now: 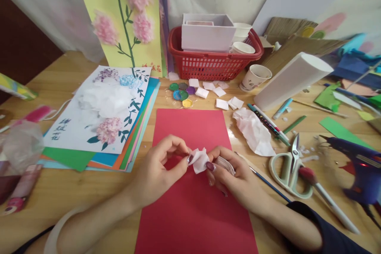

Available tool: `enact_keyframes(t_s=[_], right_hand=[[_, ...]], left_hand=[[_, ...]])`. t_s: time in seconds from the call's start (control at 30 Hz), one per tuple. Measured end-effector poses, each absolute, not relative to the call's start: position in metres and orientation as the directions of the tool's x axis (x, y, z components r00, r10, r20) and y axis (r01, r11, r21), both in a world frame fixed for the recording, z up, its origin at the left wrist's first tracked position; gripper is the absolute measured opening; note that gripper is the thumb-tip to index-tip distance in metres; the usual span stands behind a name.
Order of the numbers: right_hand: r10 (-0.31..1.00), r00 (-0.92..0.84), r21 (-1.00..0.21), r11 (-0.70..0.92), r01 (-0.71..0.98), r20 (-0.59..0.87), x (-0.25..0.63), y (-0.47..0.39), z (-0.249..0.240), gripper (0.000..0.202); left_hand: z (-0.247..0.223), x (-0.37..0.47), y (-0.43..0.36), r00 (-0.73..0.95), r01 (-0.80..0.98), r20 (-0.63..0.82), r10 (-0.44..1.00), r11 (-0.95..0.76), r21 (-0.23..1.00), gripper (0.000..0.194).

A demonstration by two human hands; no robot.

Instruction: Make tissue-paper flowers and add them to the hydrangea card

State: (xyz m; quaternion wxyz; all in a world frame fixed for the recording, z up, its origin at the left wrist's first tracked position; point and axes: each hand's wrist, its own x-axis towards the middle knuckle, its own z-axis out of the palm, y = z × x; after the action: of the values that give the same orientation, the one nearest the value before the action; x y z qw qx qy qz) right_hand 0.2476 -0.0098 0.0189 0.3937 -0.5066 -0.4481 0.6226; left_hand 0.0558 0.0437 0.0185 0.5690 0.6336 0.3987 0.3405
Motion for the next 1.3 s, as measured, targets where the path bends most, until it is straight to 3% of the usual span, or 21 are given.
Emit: enact_keyframes(t_s=[0.27, 0.47, 0.6, 0.73, 0.93, 1.07, 1.2, 1.3], right_hand=[[0.972, -0.173, -0.983, -0.171, -0.068, -0.158, 0.247, -0.012, 0.021, 0.015], [0.976, -0.203, -0.996, -0.082, 0.021, -0.085, 0.249, -0.015, 0.018, 0.004], [0.986, -0.143, -0.992, -0.099, -0.076, -0.087, 0.247, -0.017, 0.016, 0.012], [0.978, -0.192, -0.99, -0.102, -0.1, -0.081, 0.247, -0.016, 0.017, 0.005], [0.98, -0.147, -0.981, -0.11, 0.158, -0.133, 0.247, -0.012, 0.017, 0.012], [0.997, -0.073, -0.939, 0.001, 0.343, -0.025, 0.248, -0.012, 0.019, 0.015], [0.989, -0.112, -0.696, 0.149, 0.702, 0.098, 0.25, -0.01, 0.018, 0.017], [0.981, -0.187, -0.499, 0.191, 0.845, 0.059, 0.252, -0.008, 0.015, 0.019]], left_hand=[[0.021, 0.057, 0.043, 0.546, 0.231, 0.051, 0.836, -0.209, 0.95, 0.013], [0.024, 0.055, 0.043, 0.562, 0.226, 0.176, 0.808, -0.354, 0.907, 0.021], [0.023, 0.053, 0.045, 0.56, 0.241, 0.238, 0.794, -0.431, 0.869, 0.027], [0.023, 0.053, 0.045, 0.544, 0.277, 0.229, 0.807, -0.431, 0.859, 0.028], [0.021, 0.052, 0.046, 0.463, 0.308, 0.243, 0.853, -0.412, 0.858, 0.024], [0.015, 0.051, 0.053, 0.384, 0.336, 0.225, 0.895, -0.363, 0.869, 0.016], [0.01, 0.051, 0.055, 0.355, 0.317, 0.172, 0.919, -0.291, 0.902, 0.011], [0.011, 0.051, 0.053, 0.399, 0.328, 0.151, 0.905, -0.294, 0.898, 0.012]])
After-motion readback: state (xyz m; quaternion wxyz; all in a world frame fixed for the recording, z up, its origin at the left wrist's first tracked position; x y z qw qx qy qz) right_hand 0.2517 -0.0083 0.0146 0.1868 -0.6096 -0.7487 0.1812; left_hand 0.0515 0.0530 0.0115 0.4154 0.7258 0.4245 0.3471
